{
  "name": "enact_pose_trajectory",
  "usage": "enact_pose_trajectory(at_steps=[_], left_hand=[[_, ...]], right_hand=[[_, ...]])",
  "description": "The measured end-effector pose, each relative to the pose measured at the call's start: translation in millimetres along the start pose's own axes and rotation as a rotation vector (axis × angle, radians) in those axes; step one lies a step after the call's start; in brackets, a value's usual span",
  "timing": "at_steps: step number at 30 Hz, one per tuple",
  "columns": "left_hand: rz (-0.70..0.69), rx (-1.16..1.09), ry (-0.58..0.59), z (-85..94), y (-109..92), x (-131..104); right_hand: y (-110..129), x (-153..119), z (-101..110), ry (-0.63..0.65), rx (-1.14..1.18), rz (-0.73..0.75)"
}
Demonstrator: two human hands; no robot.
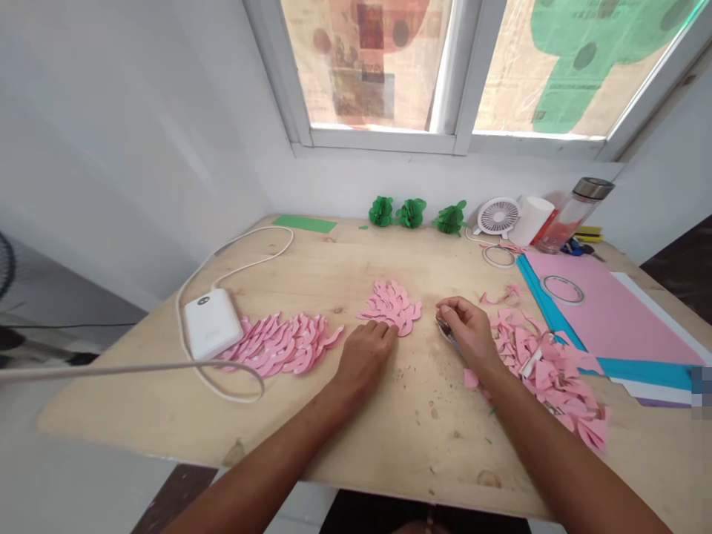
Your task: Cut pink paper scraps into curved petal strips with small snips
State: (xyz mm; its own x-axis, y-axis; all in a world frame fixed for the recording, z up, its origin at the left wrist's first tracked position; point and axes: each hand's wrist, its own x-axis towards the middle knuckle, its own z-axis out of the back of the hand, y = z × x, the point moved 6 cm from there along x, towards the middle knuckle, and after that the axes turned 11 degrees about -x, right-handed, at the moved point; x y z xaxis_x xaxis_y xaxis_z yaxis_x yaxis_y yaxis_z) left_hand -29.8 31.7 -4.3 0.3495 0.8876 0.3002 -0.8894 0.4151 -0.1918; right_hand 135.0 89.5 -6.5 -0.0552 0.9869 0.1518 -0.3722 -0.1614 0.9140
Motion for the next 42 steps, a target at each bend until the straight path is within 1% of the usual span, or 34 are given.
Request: enact_pose_trajectory(at_steps=[6,10,14,16,19,22,24,27,29,30,33,36,39,42], left_hand=[[-0.048,-0.014,-0.011,-1.1,-0.6,1.9],[-0.049,-0.014,-0.016,0.3,-1.8,2.5],[-0.033,-0.045,-0.057,1.9,0.1,0.9],[-0.023,-0.074,-0.103,2.7,3.3,-0.6],[-0.003,-0.145,-0.224,7.9,10.9,-2.5],[0.039,-0.208,-0.356,18.9,18.6,-2.7],[0.056,-0.23,-0.428,28.8,18.9,-1.1],[0.032,-0.258,-0.511,43.0,7.6,3.6],[-0.019,-0.275,-0.53,47.3,-6.7,8.4],[-0.058,-0.276,-0.52,46.9,-15.6,11.3],[-0.146,-0.258,-0.485,39.9,-40.0,19.4],[-0.216,-0.242,-0.467,30.6,-57.7,25.8],[-0.295,-0.245,-0.464,24.4,-69.0,29.9],[-0.347,-0.247,-0.466,20.4,-74.1,31.5]], right_hand=[[0.7,-0.7,0.6,-0.003,-0.002,0.009],[0.1,-0.5,-0.1,0.005,-0.008,0.013],[-0.7,-0.4,0.0,-0.003,-0.016,0.006],[-0.5,-0.5,0.0,-0.006,-0.021,0.008],[0.2,-1.1,-0.1,-0.009,-0.027,0.011],[1.7,-2.1,0.1,-0.004,-0.022,0.008],[4.2,-3.1,0.1,0.008,-0.01,0.002],[11.3,-4.9,-1.7,0.052,0.029,0.012],[16.3,-6.2,-5.6,0.114,0.082,0.03],[17.4,-6.8,-8.0,0.148,0.117,0.031],[13.1,-7.2,-14.0,0.211,0.242,-0.024],[6.0,-5.4,-15.0,0.196,0.351,-0.075],[4.4,-3.5,-12.7,0.166,0.386,-0.091],[5.7,-3.5,-13.3,0.19,0.403,-0.111]])
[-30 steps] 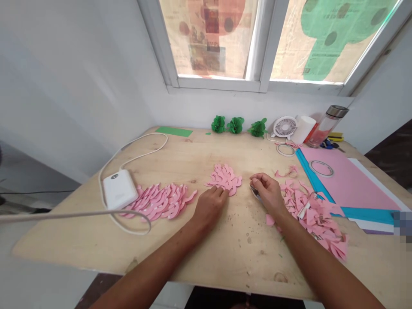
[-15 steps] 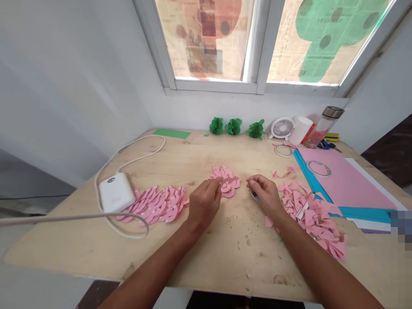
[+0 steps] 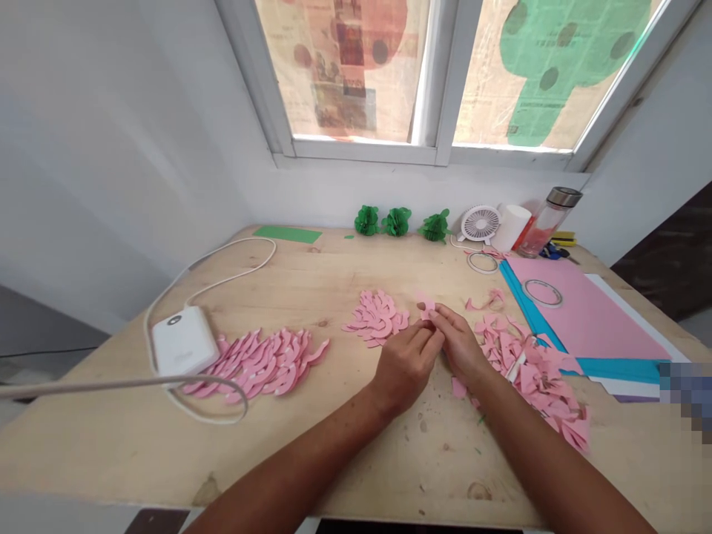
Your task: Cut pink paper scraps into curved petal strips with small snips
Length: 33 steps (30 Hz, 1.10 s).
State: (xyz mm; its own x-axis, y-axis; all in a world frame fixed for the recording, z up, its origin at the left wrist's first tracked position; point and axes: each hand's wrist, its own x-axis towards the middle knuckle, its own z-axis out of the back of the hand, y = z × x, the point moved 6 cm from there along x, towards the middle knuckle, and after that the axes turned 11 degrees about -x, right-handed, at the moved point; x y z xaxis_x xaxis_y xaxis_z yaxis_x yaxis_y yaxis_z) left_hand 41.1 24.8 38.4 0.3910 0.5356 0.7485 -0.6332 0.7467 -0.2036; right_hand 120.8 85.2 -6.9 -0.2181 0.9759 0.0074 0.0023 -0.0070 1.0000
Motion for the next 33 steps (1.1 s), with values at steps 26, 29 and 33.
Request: enact_pose_trajectory(at_steps=[26,29,33], left_hand=[[1.05,-1.083,-0.322,-13.2,69.2,-32.3],[1.042,-1.111,-0.358,-9.6,70.5,-30.4],[1.051,-1.109,-0.367,-7.1,71.7,-28.9]], right_hand=[[13.0,-3.2,-9.1,0.065,-0.187,0.109],[13.3,-4.0,-12.6,0.107,-0.228,0.142],[11.9,-5.0,-16.4,0.149,-0.279,0.161]])
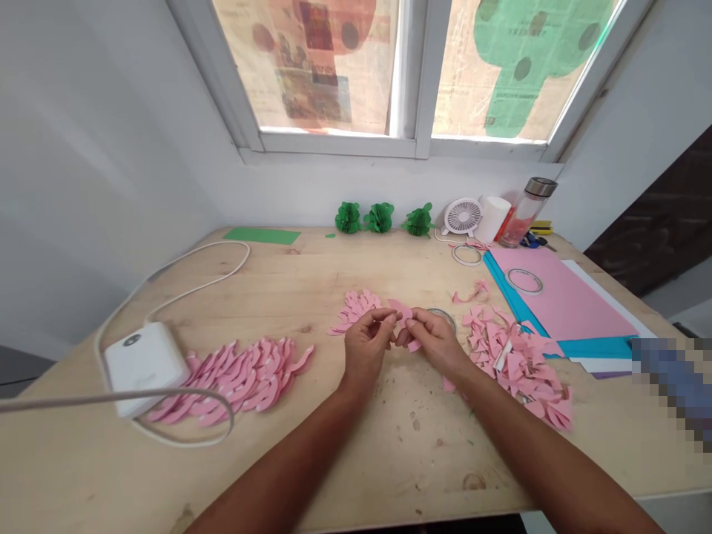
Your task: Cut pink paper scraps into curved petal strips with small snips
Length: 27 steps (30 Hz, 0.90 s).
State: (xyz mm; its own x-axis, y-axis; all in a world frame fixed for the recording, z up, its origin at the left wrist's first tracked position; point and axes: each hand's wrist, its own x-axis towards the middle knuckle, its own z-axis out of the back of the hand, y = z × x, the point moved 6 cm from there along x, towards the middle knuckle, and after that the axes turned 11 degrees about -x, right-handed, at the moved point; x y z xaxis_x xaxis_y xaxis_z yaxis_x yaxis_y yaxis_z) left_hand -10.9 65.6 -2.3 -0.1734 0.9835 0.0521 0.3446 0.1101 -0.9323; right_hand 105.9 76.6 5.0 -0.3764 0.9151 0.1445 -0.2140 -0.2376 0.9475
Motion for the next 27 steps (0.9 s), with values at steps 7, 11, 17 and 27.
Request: enact_pose_trajectory(at_steps=[7,11,17,27], left_hand=[[-0.008,-0.006,-0.029,2.5,-1.9,0.6],[0.029,-0.035,-0.011,2.8,-0.1,1.0],[0.115,-0.167,0.0,2.2,6.7,2.9],[0.294,-0.362,-0.008,-1.5,14.8,-2.0]], right_hand=[[-4.0,-0.7,-4.4,0.035,-0.061,-0.011],[-7.2,-1.0,-6.3,0.057,-0.065,-0.011],[-4.5,-2.5,-6.3,0.07,-0.151,-0.003],[-5.3,-1.3,60.5,-0.328,-0.714,-0.131]])
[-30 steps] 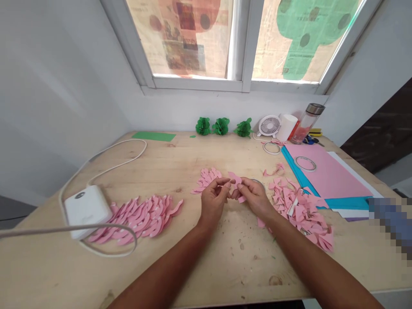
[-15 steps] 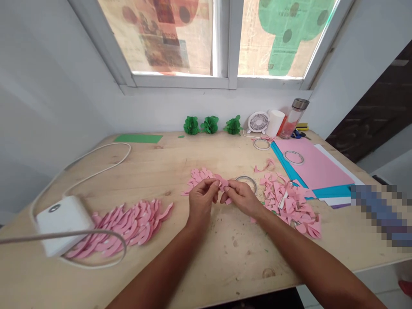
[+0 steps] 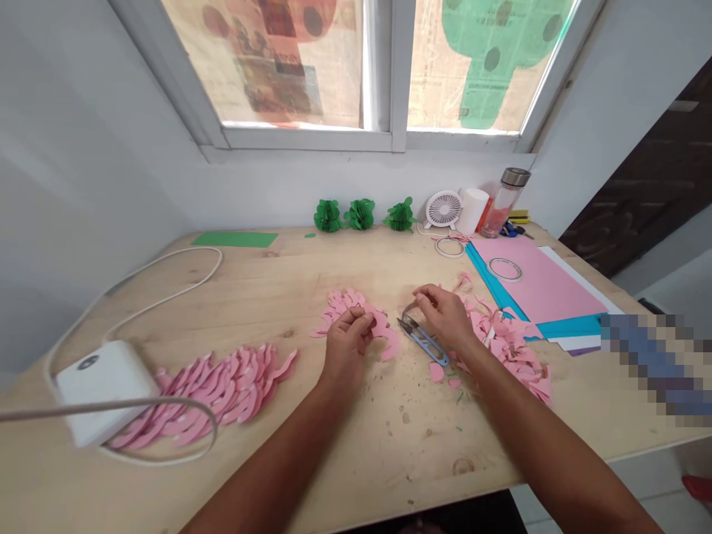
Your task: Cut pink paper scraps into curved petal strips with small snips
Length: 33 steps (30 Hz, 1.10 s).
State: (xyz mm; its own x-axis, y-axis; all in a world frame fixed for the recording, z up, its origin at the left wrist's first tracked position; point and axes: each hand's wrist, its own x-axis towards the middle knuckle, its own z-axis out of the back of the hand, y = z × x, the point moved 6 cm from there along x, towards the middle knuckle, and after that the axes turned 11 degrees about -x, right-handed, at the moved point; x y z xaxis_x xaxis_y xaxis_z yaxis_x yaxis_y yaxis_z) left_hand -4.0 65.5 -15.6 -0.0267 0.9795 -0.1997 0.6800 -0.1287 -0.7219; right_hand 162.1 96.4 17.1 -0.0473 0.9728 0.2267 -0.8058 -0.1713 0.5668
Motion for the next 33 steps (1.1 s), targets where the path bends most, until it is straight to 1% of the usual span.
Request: enact_pose_trajectory(at_steps=[2,4,6,8,11,16,21,23,28,31,33], left_hand=[[0.063,-0.009,0.035,-3.6,4.4,-2.0],[0.109,0.01,0.059,-6.4,8.1,-4.1],[0.141,0.024,0.079,-8.5,10.9,-6.0],[0.16,0.024,0.101,-10.3,12.7,-7.3],[0.173,0.024,0.114,-11.0,13.9,-7.8],[0.191,0.031,0.1,-9.2,15.5,-5.7],[0.186,0.036,0.099,-9.4,15.1,-5.2],[0.189,0.041,0.101,-9.7,15.3,-5.5],[0.187,0.051,0.089,-9.2,15.3,-5.4],[0.181,0.056,0.086,-8.6,15.2,-5.1],[0.18,0.055,0.088,-8.3,15.4,-5.0]], right_hand=[[-7.8,3.7,4.2,-0.003,-0.268,-0.012],[-12.0,5.9,4.7,0.027,-0.452,0.006],[-14.0,6.9,4.3,0.048,-0.559,0.03],[-14.2,7.0,3.8,0.053,-0.611,0.044],[-9.9,5.3,1.6,0.07,-0.635,0.071],[6.7,-0.8,-3.0,0.121,-0.652,0.164],[13.7,-6.0,-8.5,0.246,-0.653,0.2],[13.1,-7.1,-10.5,0.289,-0.651,0.2],[8.9,-7.0,-10.6,0.309,-0.64,0.167],[5.8,-6.1,-9.8,0.314,-0.542,0.131],[3.0,-4.4,-8.5,0.291,-0.423,0.094]])
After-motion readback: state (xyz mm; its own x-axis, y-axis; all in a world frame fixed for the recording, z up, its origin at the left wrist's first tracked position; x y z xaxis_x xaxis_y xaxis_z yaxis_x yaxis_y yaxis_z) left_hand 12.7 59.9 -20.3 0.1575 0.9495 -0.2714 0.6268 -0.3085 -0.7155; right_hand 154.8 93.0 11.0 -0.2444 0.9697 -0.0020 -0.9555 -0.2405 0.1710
